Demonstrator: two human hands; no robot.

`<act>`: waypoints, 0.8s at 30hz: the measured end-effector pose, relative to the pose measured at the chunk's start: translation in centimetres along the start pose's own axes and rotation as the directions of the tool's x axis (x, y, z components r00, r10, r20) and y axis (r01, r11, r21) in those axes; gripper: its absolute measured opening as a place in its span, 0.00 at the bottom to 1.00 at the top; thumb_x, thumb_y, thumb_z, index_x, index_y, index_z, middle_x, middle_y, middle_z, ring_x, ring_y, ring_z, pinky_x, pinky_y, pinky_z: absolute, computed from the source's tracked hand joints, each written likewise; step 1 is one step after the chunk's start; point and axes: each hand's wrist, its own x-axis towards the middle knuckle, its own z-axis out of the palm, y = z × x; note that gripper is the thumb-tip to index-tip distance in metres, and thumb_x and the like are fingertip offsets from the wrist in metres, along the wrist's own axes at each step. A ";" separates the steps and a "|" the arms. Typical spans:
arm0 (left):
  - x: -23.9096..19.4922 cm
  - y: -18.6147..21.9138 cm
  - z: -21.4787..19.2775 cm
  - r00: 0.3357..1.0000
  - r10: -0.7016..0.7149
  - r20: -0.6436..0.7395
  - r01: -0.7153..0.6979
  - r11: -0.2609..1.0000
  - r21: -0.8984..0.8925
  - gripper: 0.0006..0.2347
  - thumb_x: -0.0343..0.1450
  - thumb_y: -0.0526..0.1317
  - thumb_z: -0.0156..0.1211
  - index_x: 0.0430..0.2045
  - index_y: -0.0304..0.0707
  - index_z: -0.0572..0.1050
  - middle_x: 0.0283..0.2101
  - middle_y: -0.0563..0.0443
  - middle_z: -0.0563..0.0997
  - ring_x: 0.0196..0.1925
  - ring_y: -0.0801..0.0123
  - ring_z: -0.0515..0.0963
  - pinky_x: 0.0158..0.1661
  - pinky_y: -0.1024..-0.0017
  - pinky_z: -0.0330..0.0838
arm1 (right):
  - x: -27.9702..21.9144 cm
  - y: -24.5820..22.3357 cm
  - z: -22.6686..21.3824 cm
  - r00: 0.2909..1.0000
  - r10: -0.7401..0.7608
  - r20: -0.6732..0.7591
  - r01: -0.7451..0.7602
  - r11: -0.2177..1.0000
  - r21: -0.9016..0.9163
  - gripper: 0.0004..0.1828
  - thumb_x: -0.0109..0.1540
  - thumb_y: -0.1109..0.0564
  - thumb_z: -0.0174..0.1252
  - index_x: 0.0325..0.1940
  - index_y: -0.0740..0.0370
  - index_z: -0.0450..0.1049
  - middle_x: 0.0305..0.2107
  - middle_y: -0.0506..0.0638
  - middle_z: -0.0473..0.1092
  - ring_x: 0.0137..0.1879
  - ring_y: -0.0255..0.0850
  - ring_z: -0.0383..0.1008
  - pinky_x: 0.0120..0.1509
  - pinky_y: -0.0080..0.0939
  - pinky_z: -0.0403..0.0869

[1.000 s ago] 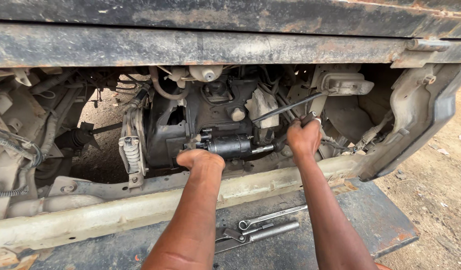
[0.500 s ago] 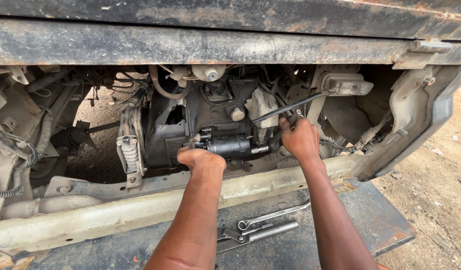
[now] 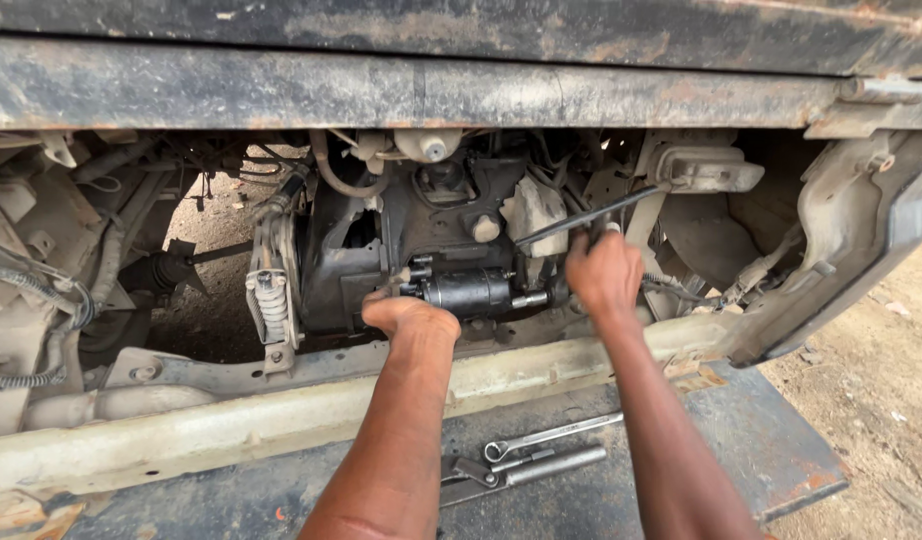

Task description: The person uses a wrench to tighten bolts on a cylindrical mechanical component, likely a starter motor, located under the front of a vehicle. The person works from underneath the vehicle, manipulating the tool with both hands to secure the part.

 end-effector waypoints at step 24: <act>-0.3 0.3 0.0 0.992 -0.078 -0.098 0.075 0.996 -0.037 0.22 0.58 0.49 0.49 0.43 0.41 0.78 0.53 0.50 0.79 0.55 0.63 0.76 0.63 0.58 0.64 | -2.2 -0.9 -3.3 0.995 -0.028 0.100 0.015 0.992 0.129 0.22 0.67 0.44 0.56 0.44 0.68 0.77 0.35 0.72 0.75 0.48 0.70 0.74 0.56 0.62 0.70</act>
